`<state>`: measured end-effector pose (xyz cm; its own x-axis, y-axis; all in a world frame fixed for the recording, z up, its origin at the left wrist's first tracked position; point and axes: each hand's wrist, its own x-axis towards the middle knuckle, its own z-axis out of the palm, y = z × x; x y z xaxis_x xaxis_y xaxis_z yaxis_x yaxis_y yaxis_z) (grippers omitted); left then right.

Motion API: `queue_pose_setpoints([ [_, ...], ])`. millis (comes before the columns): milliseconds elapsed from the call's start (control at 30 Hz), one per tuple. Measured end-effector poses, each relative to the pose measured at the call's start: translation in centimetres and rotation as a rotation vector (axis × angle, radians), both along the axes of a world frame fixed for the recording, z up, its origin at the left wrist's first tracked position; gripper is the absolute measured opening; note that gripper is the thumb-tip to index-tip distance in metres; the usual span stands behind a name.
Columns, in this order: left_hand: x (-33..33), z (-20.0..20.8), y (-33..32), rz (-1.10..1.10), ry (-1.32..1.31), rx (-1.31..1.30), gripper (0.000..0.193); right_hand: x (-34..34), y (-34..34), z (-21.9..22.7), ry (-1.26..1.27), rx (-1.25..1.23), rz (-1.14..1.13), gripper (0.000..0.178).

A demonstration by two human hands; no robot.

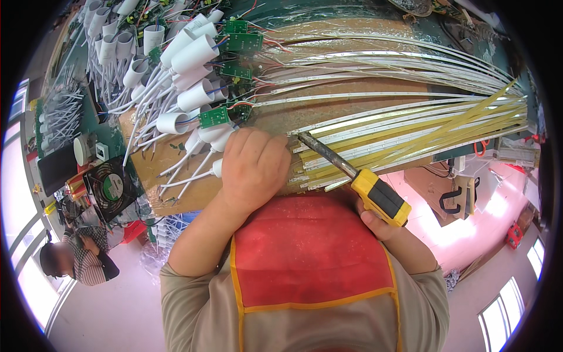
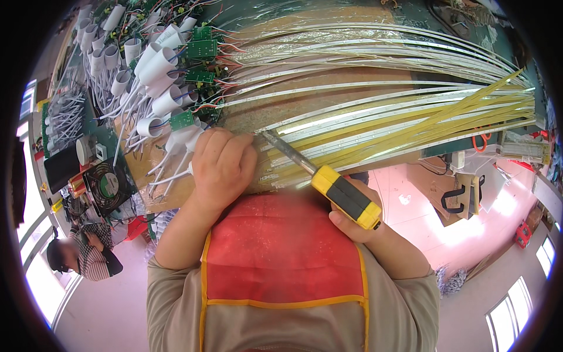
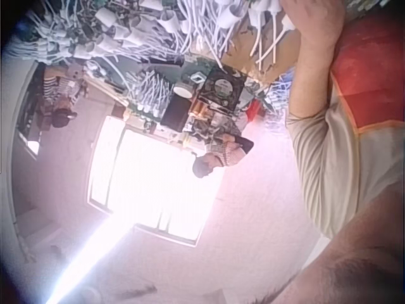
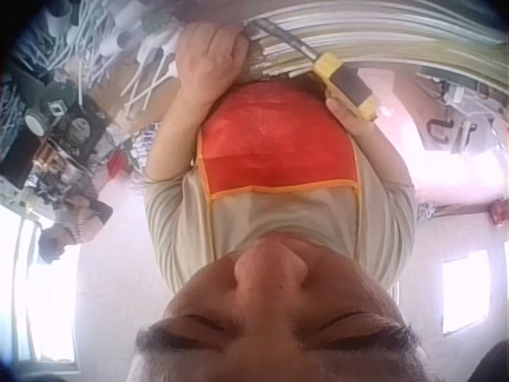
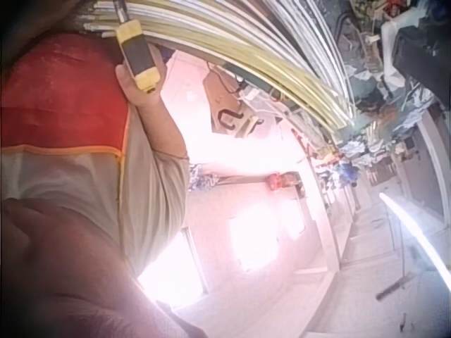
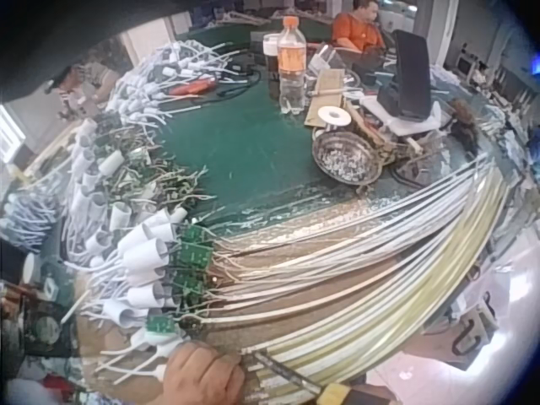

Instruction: The person uses a soldering iron to apply heat to the ends of multiple white wires connected to small green circuit boards. The person holds the wires steady with one hand while manipulating the soldering iron with the other, working on a wooden board in a workshop setting.

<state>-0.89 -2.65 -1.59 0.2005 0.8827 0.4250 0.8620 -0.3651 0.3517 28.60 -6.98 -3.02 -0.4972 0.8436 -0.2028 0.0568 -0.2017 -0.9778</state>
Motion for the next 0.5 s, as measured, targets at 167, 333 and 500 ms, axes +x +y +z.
queue_pose_setpoints([
  [167, -0.01, 0.04, 0.01, -0.001, 0.002, -0.004, 0.024, 0.07, -0.02, 0.06, -0.01, 0.006, 0.001, 0.015],
  [333, -0.04, 0.05, -0.01, 0.0, 0.003, -0.009, 0.024, 0.12, 0.22, 0.13, -0.036, 0.034, 0.019, 0.014],
  [500, -0.03, 0.08, 0.02, -0.005, -0.004, -0.012, 0.024, -0.12, 0.14, 0.36, -0.034, -0.006, -0.009, 0.013],
])
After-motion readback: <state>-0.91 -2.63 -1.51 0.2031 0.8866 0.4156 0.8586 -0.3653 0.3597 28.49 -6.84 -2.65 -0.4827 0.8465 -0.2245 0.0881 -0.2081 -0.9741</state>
